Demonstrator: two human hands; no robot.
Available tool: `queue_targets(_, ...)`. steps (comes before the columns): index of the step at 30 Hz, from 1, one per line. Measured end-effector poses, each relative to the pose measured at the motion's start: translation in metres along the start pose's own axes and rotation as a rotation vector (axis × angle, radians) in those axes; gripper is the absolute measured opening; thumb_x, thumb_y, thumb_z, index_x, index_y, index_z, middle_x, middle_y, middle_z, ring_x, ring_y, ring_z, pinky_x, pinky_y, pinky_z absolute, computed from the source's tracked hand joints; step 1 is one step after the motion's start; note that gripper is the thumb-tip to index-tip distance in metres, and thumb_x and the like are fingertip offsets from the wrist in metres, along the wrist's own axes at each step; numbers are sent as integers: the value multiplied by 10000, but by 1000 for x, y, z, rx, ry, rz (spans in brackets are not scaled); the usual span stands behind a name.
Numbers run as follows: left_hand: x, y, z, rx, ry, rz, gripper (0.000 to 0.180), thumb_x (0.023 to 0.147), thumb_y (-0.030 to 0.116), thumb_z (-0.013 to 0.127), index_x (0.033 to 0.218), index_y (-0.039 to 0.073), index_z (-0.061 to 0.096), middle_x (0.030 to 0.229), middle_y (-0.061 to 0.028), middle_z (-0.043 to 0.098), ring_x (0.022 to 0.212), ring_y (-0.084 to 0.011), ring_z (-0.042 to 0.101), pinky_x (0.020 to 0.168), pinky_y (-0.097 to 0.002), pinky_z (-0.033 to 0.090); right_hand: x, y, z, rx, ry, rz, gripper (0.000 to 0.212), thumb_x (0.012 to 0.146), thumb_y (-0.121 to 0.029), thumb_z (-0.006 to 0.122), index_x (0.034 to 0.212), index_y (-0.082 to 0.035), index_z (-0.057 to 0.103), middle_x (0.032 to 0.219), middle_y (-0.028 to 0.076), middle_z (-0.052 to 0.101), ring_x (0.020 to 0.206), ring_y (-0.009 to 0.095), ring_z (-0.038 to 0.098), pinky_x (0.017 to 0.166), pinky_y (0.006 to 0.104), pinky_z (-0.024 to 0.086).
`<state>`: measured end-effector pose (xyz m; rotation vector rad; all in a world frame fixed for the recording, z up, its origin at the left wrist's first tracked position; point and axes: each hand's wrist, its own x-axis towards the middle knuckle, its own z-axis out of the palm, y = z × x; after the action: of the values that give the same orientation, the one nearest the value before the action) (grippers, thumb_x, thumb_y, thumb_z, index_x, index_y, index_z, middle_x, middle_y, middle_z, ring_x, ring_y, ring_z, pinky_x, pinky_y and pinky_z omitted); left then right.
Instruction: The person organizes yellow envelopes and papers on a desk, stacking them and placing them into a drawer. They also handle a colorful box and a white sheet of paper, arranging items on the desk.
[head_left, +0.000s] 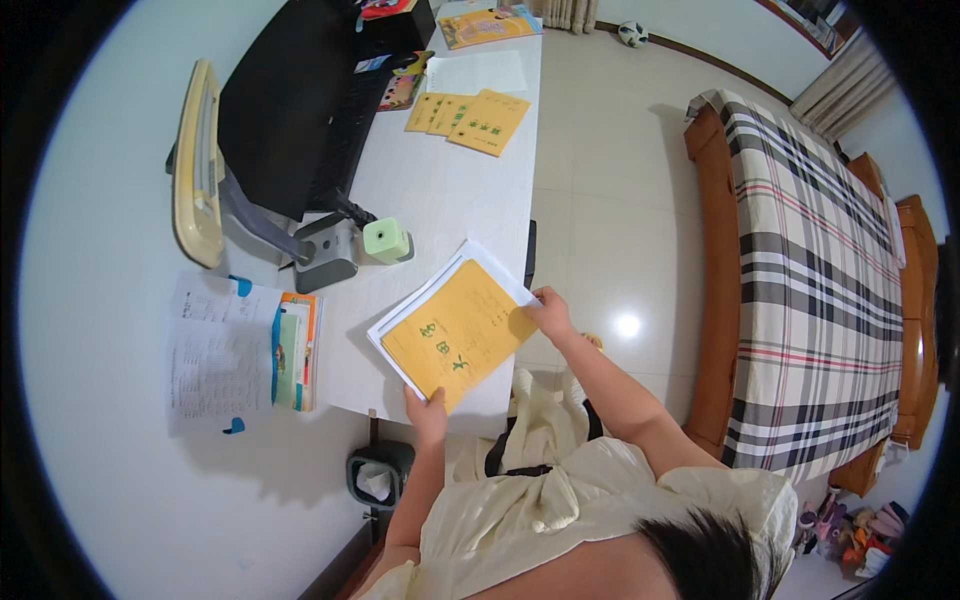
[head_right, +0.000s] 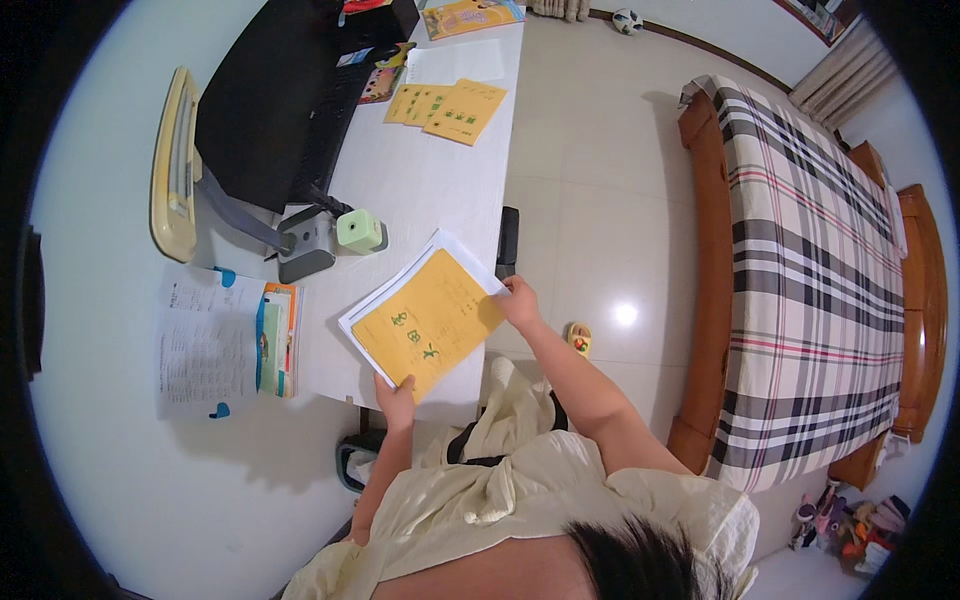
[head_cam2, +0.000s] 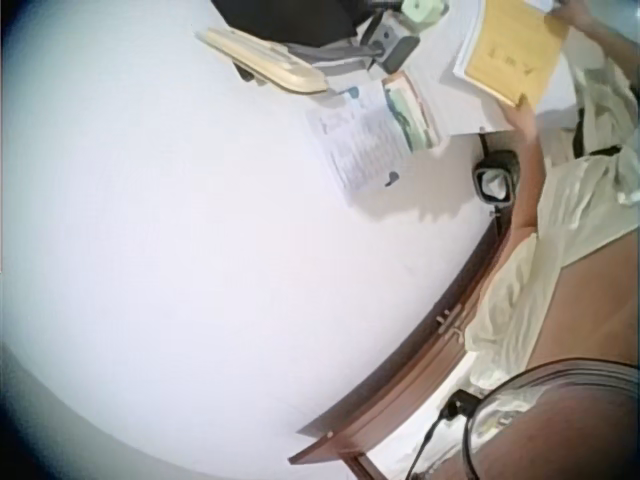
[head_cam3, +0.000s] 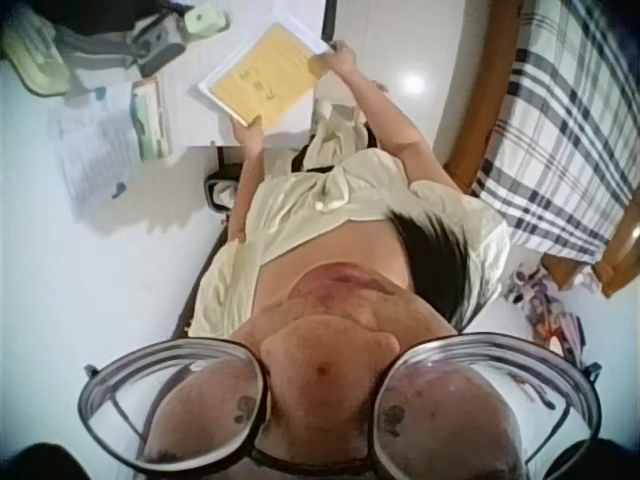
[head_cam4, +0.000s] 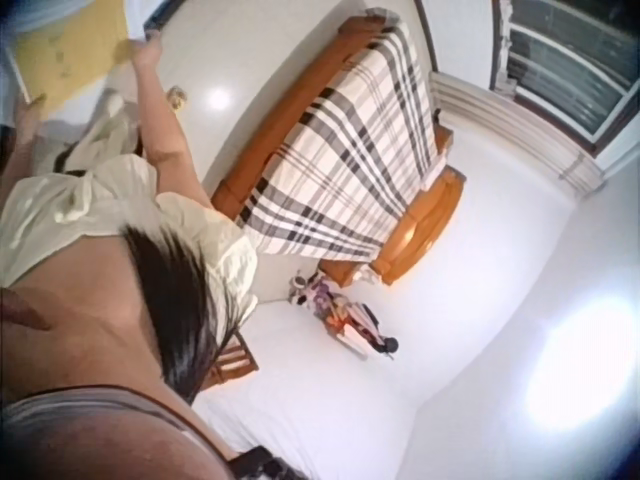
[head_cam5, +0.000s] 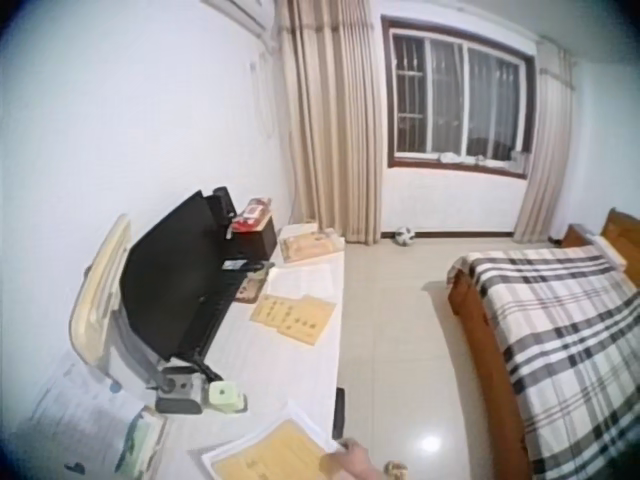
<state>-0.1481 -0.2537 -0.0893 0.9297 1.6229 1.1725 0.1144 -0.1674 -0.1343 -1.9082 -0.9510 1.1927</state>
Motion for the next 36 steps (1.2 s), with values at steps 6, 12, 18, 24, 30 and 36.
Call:
queue_targets(6,-37,23,27,37,-139,49,298,747,-47,590,1022,1,488,925,-72,583,839,-124,549,755,-264,437,-4,-4,-82,414,-562,232,488,704,-119,685,1148,-1,519,1014,99,612,904,193,592,780,323,474)
queue_targets(12,-17,72,86,44,-266,23,253,725,-26,635,949,8,523,832,-24,595,741,-92,547,677,-243,448,15,0,-159,598,-813,360,535,719,-64,690,1205,18,483,1129,111,578,1008,218,575,865,349,465)
queue_targets(18,18,102,157,-557,30,-250,262,805,4,579,1059,31,523,1012,-92,600,886,-166,596,752,-278,487,51,-16,-192,748,-735,381,480,705,-30,690,1153,5,522,1086,115,599,966,221,595,836,338,485)
queue_targets(24,30,113,235,-857,53,-309,400,883,93,513,1260,46,389,1225,-91,498,1117,-229,505,899,-363,452,77,-55,-168,870,-697,317,377,733,-16,670,1093,22,562,1041,105,615,917,211,606,793,333,491)
queue_targets(30,89,115,253,-734,90,-206,420,872,1,476,1276,10,362,1244,-106,479,1102,-233,515,869,-358,472,109,-78,-138,651,-695,245,334,748,-58,688,1055,27,587,982,93,631,880,193,606,778,320,484)
queue_targets(36,175,102,220,-576,120,-157,351,845,-10,518,1190,-31,457,1149,-116,546,1026,-213,555,829,-321,472,187,-83,-123,205,-635,93,222,787,-128,644,958,10,615,823,76,648,689,193,598,644,324,489)
